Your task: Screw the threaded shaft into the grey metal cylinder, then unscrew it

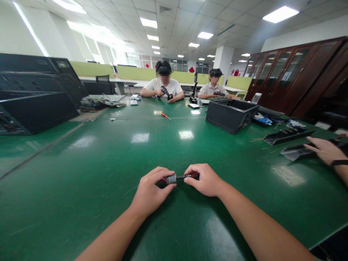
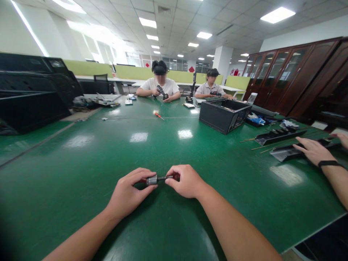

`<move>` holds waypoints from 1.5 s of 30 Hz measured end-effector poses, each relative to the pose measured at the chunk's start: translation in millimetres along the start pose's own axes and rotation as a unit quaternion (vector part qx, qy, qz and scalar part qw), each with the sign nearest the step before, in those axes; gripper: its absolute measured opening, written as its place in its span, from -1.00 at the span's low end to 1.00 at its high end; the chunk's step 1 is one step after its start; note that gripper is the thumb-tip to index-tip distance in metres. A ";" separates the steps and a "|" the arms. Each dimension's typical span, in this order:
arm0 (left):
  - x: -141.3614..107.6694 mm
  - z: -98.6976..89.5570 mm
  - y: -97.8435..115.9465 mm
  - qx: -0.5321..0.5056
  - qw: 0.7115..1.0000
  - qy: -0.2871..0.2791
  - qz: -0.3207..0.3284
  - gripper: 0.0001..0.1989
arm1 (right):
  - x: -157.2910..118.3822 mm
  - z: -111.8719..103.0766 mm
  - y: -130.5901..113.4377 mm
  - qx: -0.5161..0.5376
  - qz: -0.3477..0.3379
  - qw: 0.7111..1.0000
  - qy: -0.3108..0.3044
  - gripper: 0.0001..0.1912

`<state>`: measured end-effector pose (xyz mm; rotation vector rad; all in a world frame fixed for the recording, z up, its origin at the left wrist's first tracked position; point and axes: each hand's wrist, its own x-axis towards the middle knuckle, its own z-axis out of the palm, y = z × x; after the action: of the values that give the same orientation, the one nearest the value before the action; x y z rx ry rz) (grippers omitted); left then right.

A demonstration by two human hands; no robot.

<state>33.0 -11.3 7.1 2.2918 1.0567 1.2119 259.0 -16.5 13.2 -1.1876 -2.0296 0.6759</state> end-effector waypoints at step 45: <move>0.0 -0.1 -3.0 -0.006 1.000 0.003 -0.012 -0.78 | -0.7 -0.2 3.6 0.005 -0.003 1.000 0.010 -0.93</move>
<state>31.6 -9.3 5.4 2.2622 1.0723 1.2141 261.3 -15.4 10.5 -1.1778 -2.0108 0.6682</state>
